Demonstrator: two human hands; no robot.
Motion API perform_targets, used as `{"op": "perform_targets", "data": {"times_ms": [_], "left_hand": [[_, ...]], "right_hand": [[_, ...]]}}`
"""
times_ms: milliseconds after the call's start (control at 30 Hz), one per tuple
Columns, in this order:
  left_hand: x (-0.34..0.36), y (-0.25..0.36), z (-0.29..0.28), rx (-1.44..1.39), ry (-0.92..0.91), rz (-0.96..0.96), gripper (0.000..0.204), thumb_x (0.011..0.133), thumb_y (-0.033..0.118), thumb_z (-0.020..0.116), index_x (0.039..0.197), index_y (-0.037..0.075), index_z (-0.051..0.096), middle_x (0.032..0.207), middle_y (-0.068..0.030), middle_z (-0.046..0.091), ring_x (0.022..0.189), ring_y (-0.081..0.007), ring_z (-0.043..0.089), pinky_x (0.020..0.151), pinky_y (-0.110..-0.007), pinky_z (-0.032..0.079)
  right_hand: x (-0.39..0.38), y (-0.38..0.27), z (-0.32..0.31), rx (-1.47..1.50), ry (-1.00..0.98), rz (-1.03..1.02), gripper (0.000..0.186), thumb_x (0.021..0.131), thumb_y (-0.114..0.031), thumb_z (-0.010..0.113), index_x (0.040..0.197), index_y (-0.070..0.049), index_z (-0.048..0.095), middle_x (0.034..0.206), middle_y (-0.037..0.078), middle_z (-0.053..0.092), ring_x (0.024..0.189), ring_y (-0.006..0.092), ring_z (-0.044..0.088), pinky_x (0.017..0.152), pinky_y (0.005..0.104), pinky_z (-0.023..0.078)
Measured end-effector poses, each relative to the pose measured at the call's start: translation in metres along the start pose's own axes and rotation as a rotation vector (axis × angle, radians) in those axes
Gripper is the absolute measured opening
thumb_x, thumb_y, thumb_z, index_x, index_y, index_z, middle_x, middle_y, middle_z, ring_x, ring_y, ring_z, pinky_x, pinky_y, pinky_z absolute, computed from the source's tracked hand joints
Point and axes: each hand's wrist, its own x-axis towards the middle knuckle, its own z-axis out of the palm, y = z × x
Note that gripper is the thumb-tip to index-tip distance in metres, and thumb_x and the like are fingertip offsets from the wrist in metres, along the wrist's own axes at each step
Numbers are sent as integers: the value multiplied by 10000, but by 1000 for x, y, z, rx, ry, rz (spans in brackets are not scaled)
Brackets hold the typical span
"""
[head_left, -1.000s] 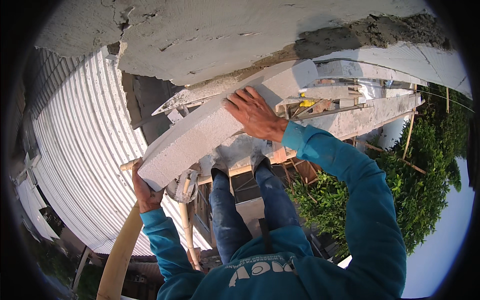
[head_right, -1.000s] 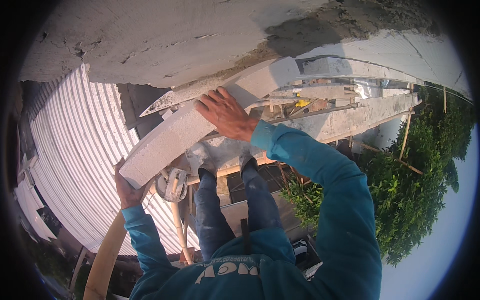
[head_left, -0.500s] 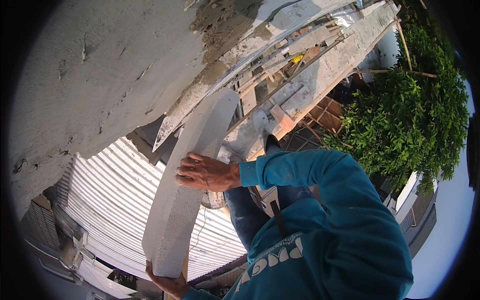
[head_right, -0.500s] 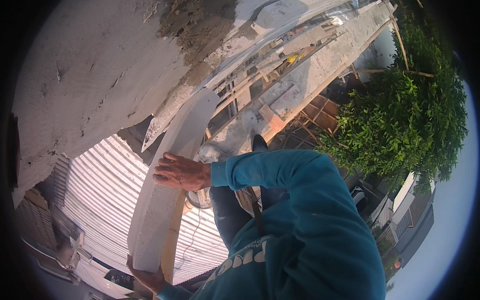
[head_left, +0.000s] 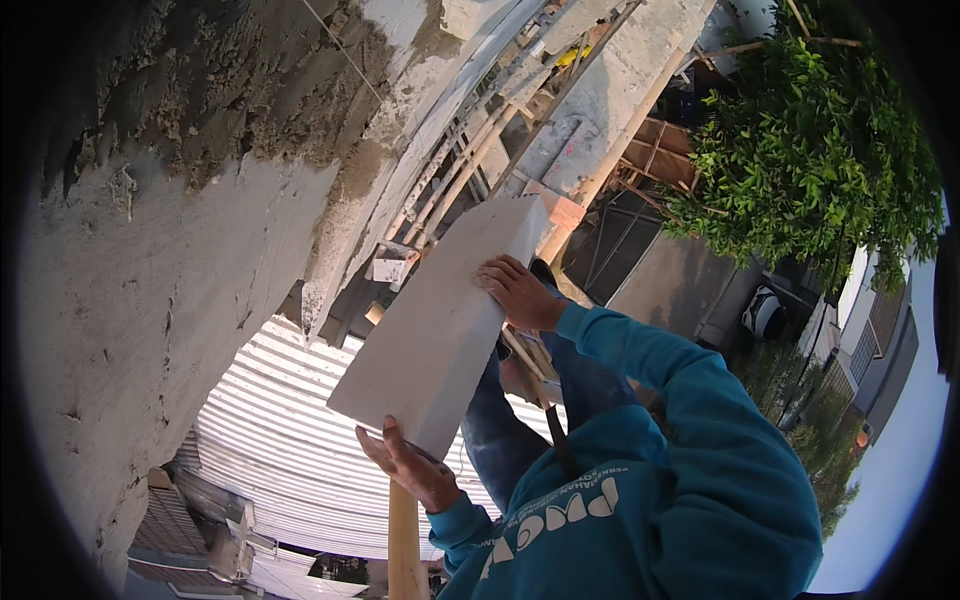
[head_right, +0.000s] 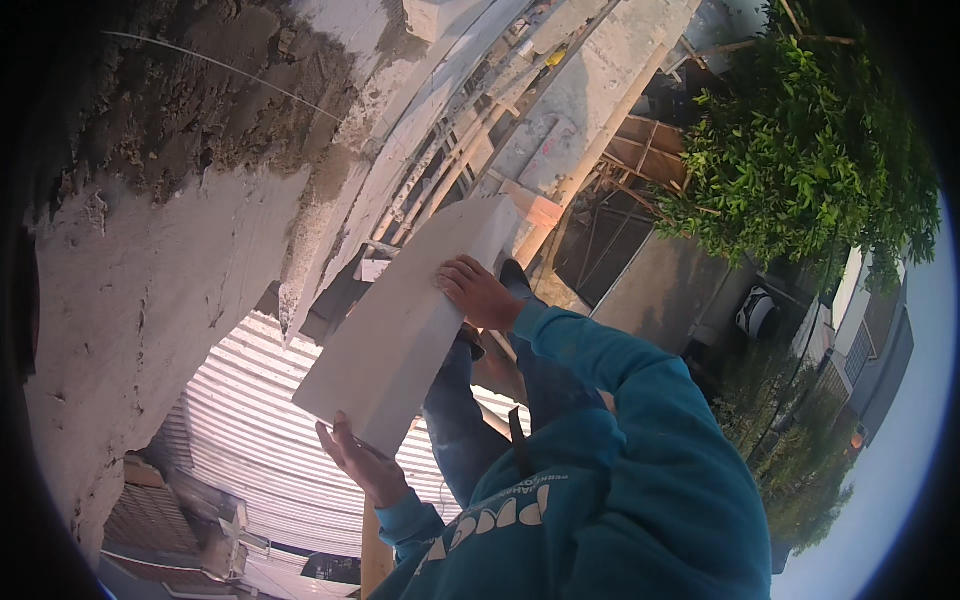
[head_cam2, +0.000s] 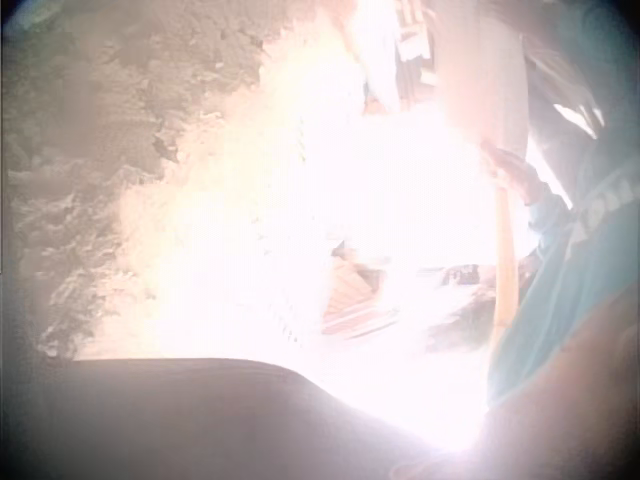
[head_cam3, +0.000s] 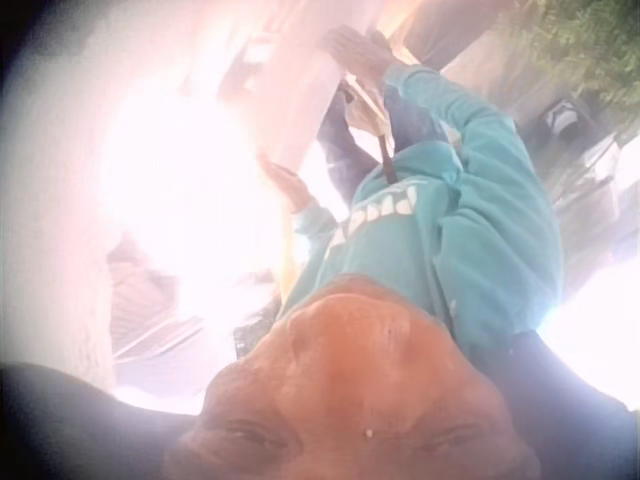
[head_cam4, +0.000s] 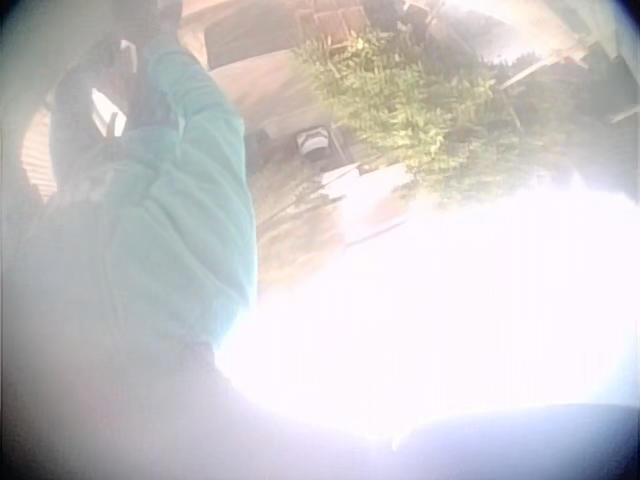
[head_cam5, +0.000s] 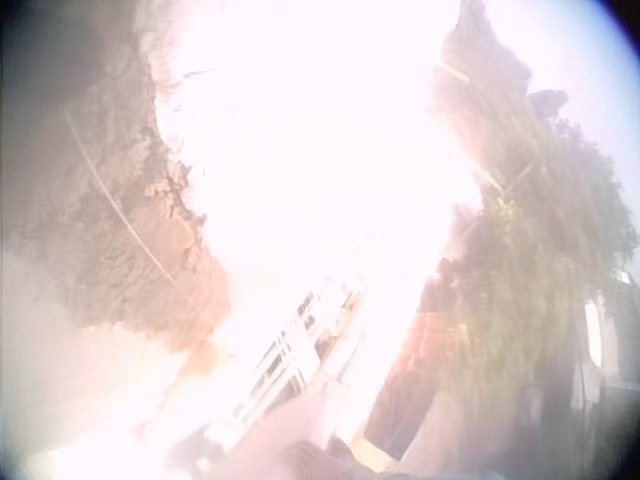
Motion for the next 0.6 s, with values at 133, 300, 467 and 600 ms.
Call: {"op": "perform_targets", "data": {"times_ms": [133, 300, 467, 600], "left_hand": [[6, -1, 97, 196, -86, 152, 956, 777, 414, 677, 1541, 76, 212, 1470, -321, 301, 1328, -495, 386, 1066, -565, 389], [-4, -20, 193, 335, -183, 277, 933, 755, 298, 697, 1536, 104, 225, 1455, -305, 331, 1290, -507, 423, 998, -558, 477], [-10, -39, 240, 393, -235, 363, 949, 723, 268, 678, 1537, 129, 210, 1472, -284, 295, 1289, -540, 401, 979, -609, 496], [-15, -39, 243, 484, -214, 352, 988, 686, 284, 669, 1545, 158, 198, 1513, -284, 221, 1345, -540, 316, 1032, -647, 434]], "right_hand": [[-30, 69, 11, 59, 189, 141, 738, 628, -78, 775, 1284, -17, 445, 1308, 174, 497, 1268, 373, 460, 1134, 531, 318], [-59, 129, 38, 41, 348, 370, 692, 709, -137, 819, 1275, -33, 435, 1333, 151, 492, 1307, 363, 433, 1144, 512, 331], [-78, 157, 57, 98, 399, 537, 708, 701, -136, 820, 1281, -37, 427, 1338, 161, 487, 1310, 367, 429, 1149, 504, 321], [-78, 151, 49, 122, 407, 558, 739, 692, -145, 823, 1303, -45, 420, 1363, 150, 472, 1316, 368, 423, 1140, 504, 327]]}}
